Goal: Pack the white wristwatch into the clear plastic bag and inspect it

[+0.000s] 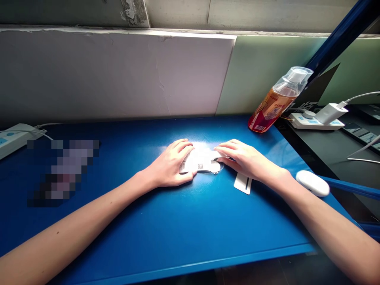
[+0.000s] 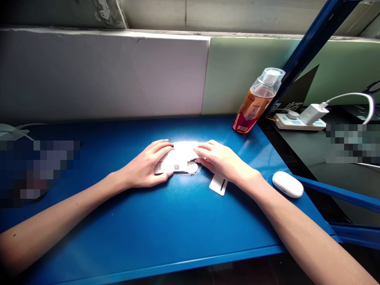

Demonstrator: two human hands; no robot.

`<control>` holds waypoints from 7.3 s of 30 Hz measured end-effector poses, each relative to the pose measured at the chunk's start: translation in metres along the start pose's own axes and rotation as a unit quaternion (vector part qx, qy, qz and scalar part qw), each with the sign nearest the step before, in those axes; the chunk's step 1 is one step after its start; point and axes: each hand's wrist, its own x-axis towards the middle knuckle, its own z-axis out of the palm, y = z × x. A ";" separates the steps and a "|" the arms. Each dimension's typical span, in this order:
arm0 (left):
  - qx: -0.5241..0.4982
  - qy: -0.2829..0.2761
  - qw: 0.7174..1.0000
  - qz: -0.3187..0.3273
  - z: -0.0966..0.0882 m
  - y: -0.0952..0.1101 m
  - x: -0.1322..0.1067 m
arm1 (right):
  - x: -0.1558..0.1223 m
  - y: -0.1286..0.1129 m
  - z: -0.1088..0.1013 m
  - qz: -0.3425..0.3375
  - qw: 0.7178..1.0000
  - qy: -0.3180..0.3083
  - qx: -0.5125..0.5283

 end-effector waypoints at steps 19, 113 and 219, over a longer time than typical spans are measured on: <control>0.003 -0.004 1.000 0.011 0.000 0.001 0.000 | 0.002 0.009 -0.005 0.051 0.988 0.115 0.084; -0.835 -0.105 0.495 -0.216 -0.010 0.069 0.015 | 0.087 -0.042 -0.005 0.117 0.487 -0.108 0.859; -0.814 -0.116 0.513 -0.246 -0.014 0.062 0.017 | 0.091 -0.045 -0.027 0.179 0.456 -0.085 0.868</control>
